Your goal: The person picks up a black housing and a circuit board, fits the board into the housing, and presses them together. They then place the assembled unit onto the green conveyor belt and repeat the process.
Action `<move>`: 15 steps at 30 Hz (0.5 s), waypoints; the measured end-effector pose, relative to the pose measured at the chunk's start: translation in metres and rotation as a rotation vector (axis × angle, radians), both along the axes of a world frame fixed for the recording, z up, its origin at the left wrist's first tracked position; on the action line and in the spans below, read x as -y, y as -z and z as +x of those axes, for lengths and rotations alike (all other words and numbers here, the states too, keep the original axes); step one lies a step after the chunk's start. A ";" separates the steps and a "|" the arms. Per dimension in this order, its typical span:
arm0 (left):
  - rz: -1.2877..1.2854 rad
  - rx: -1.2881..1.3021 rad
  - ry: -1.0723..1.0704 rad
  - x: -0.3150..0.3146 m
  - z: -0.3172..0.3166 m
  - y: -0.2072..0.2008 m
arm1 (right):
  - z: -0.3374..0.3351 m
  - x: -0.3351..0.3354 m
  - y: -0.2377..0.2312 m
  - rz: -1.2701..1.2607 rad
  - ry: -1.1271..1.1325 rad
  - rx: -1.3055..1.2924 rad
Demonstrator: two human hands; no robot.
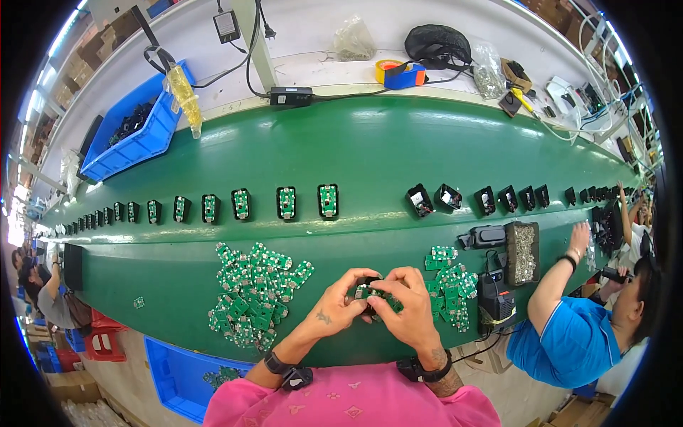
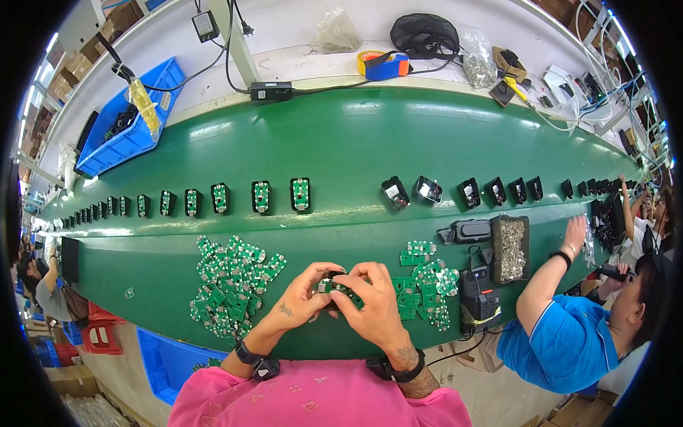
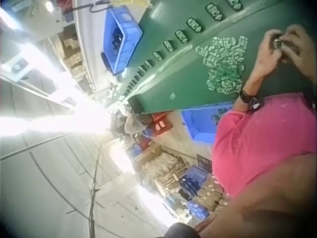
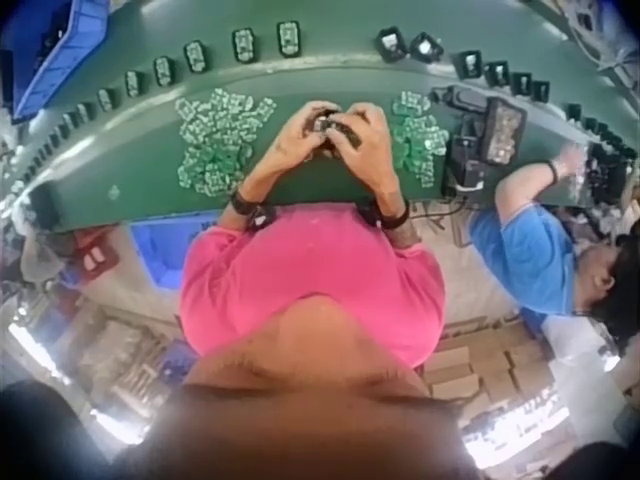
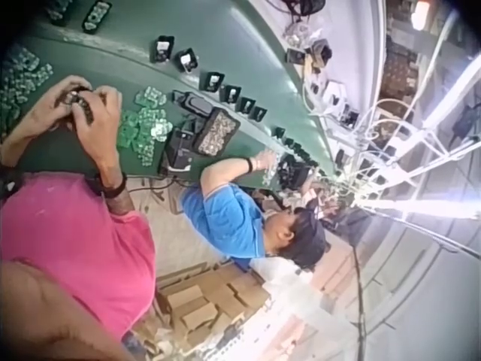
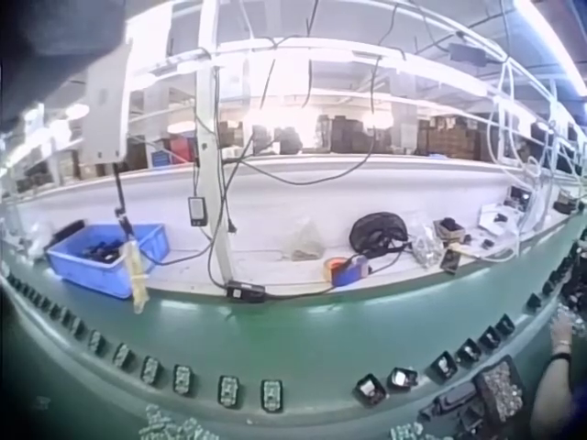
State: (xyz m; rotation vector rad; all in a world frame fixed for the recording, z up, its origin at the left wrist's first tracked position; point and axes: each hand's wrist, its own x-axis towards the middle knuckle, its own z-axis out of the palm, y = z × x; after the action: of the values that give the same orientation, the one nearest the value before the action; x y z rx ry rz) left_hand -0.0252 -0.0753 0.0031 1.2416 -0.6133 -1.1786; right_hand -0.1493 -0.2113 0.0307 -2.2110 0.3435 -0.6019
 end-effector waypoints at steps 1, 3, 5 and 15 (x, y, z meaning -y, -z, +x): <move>-0.011 0.060 -0.012 0.002 -0.001 -0.001 | 0.004 -0.004 -0.003 -0.007 0.015 0.004; -0.005 0.060 -0.034 0.002 -0.003 -0.004 | 0.006 -0.006 -0.002 -0.014 0.031 0.009; 0.003 0.064 -0.056 0.002 -0.002 -0.005 | 0.009 -0.005 0.006 0.005 0.033 0.052; 0.062 0.108 -0.014 -0.001 -0.002 -0.014 | 0.010 -0.010 0.009 -0.036 0.050 0.100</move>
State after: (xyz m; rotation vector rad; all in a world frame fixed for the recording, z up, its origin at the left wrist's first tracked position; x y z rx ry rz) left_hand -0.0273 -0.0745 0.0174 1.3664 -0.6507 -1.1316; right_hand -0.1390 -0.2013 0.0222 -2.2023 0.3394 -0.7486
